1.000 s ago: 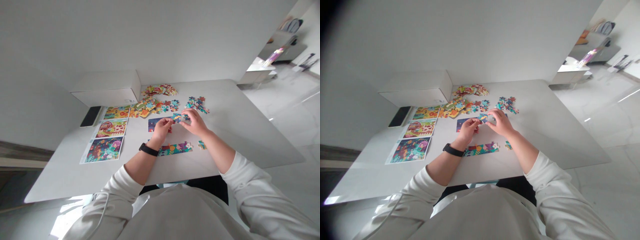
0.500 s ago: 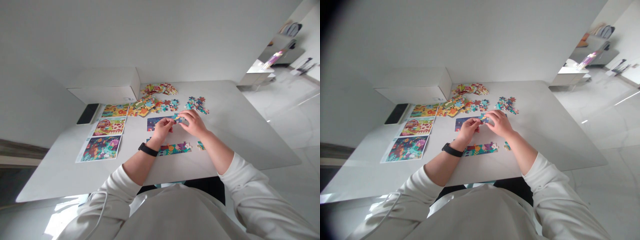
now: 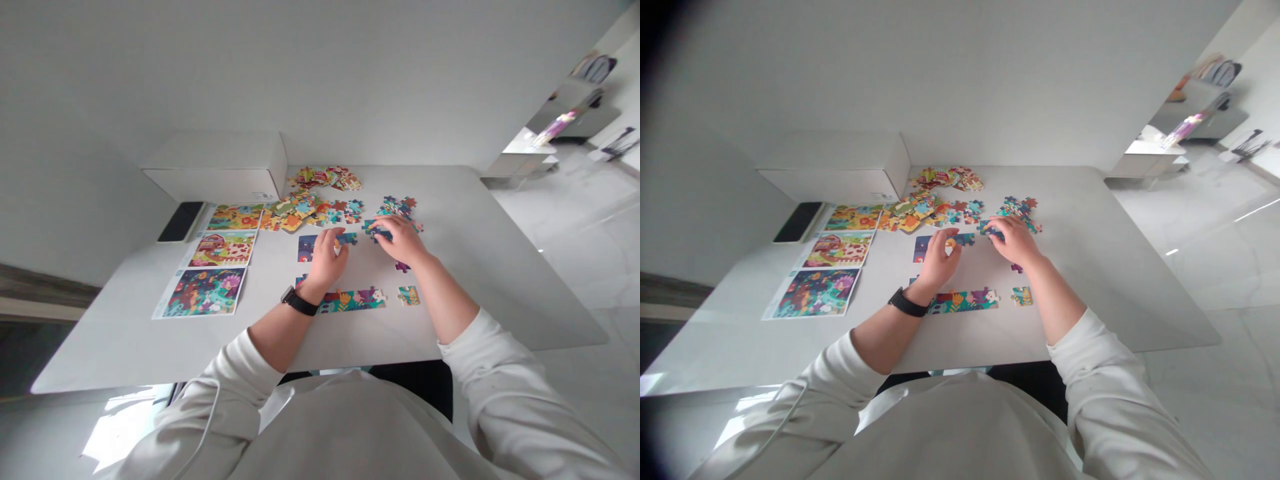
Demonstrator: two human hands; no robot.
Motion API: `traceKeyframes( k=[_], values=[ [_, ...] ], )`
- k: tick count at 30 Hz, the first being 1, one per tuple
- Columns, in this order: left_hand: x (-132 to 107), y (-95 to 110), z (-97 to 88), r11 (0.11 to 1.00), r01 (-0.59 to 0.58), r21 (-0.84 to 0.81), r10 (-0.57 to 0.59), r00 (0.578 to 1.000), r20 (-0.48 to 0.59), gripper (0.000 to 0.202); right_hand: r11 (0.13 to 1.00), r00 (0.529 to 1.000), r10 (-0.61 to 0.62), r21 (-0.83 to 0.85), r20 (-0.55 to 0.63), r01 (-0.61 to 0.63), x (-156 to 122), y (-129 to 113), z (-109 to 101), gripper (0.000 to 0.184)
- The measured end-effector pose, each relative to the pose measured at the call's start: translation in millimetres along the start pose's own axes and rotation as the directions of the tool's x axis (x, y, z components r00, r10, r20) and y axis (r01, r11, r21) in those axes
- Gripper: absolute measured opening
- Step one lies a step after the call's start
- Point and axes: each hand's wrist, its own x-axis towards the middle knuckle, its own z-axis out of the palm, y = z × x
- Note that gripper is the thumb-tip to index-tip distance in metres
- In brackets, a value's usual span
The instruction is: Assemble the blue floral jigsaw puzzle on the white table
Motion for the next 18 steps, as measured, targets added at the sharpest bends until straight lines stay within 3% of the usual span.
traceKeyframes(
  k=[4, 7, 12, 18],
  values=[
    [-6.1, 9.7, 1.4, 0.970, 0.025, 0.242, -0.059, 0.989, 0.135, 0.043, 0.999, 0.995, 0.023, 0.025, 0.100, -0.026, -5.7, 4.1, 20.1, 0.026],
    [-9.2, 13.0, 4.0, 0.940, 0.048, 0.337, -0.121, 0.973, 0.197, 0.047, 0.999, 0.992, 0.026, 0.020, 0.121, -0.028, -7.1, 6.2, 26.6, 0.026],
    [-10.5, 11.7, 4.9, 0.930, 0.019, 0.368, -0.129, 0.953, 0.275, 0.048, 0.999, 0.990, 0.031, 0.002, 0.135, -0.032, -7.2, 7.0, 32.9, 0.029],
    [-10.0, 9.8, 4.9, 0.936, -0.004, 0.353, -0.100, 0.956, 0.276, 0.044, 0.999, 0.990, 0.045, -0.027, 0.135, -0.042, -7.0, 7.8, 37.9, 0.029]
  ],
)
